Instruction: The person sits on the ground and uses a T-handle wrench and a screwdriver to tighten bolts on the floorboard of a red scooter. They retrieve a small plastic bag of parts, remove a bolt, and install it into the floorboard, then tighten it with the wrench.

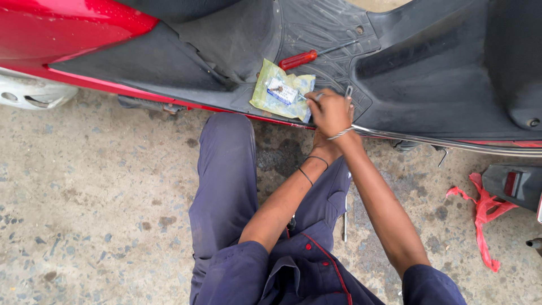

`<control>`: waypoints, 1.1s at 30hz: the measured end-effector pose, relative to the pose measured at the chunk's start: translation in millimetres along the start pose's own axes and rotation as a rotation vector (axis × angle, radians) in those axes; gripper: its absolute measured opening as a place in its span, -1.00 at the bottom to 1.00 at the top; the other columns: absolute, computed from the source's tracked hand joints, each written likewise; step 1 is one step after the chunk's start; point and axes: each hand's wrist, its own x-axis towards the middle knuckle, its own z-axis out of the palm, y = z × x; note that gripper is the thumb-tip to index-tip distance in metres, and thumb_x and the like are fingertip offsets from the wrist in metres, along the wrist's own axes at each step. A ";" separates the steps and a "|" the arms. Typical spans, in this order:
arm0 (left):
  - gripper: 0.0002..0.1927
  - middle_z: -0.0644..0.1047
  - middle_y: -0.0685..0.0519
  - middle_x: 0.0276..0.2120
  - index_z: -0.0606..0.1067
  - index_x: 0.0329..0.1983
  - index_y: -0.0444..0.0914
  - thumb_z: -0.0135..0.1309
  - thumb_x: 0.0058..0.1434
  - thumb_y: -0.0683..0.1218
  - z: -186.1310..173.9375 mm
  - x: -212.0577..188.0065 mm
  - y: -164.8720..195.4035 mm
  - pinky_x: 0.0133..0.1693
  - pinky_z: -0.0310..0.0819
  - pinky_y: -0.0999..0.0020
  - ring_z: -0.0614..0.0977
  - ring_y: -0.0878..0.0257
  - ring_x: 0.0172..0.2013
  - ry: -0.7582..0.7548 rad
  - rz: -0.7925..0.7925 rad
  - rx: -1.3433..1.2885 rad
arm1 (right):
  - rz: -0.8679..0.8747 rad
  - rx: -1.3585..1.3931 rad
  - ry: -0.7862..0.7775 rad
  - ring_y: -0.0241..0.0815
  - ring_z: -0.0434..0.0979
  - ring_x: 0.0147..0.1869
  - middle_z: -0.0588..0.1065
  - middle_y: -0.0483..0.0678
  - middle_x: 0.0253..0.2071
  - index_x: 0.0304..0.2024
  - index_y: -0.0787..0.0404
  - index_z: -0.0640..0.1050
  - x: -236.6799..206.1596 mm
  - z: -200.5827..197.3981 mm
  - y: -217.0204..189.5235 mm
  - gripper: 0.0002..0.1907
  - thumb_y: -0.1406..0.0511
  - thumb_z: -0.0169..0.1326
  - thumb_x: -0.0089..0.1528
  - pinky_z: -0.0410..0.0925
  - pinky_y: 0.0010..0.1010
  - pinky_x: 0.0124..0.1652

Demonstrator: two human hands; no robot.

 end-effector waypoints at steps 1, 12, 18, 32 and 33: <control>-0.34 0.30 -0.12 0.43 0.21 0.50 -0.26 -0.08 0.34 -0.02 -0.2 -2.0 -0.3 0.39 0.08 0.05 0.28 -0.03 0.40 0.008 0.018 0.031 | 0.075 -0.113 -0.076 0.16 0.60 -0.20 0.57 0.16 -0.21 -0.18 0.27 0.69 2.3 3.3 -5.5 -0.83 0.33 0.14 0.27 0.45 -0.05 -0.21; -0.28 -0.01 -0.11 0.54 0.13 0.49 -0.31 -0.13 0.28 0.03 -17.8 -16.9 -17.9 0.47 -0.05 -0.07 0.10 -0.10 0.51 0.026 0.187 0.176 | 0.287 0.150 -0.043 0.13 0.68 -0.23 0.62 0.20 -0.29 -0.13 0.25 0.70 28.8 28.9 -24.9 -0.79 0.33 0.23 0.20 0.48 -0.23 -0.19; -0.22 -0.04 -0.23 0.57 0.13 0.51 -0.36 -0.13 0.28 0.10 -13.0 -26.1 -21.0 0.43 0.02 0.09 0.10 -0.01 0.54 -0.056 0.169 0.030 | 0.483 0.207 -0.086 -0.15 0.70 -0.27 0.65 0.10 -0.29 -0.10 0.30 0.66 34.7 35.0 -14.9 -0.77 0.39 0.22 0.18 0.49 -0.34 -0.24; -0.21 0.15 -0.34 0.41 0.32 0.32 -0.38 0.24 0.02 -0.01 -35.4 -88.2 -73.3 0.39 -0.04 -0.21 0.09 -0.24 0.44 -0.242 0.226 -0.015 | 0.656 0.489 -0.071 -0.21 0.60 -0.44 0.57 0.11 -0.35 -0.07 0.38 0.59 31.9 50.2 -7.5 -0.72 0.50 -0.11 0.27 0.38 -0.40 -0.47; -0.22 0.13 -0.35 0.41 0.34 0.28 -0.37 0.25 -0.01 0.00 -40.9 -93.0 -80.3 0.38 -0.01 -0.21 0.09 -0.24 0.44 -0.249 0.233 -0.043 | 0.630 0.520 -0.027 -0.21 0.64 -0.41 0.57 0.12 -0.32 -0.07 0.40 0.57 31.1 49.2 -7.1 -0.69 0.54 -0.12 0.21 0.40 -0.40 -0.47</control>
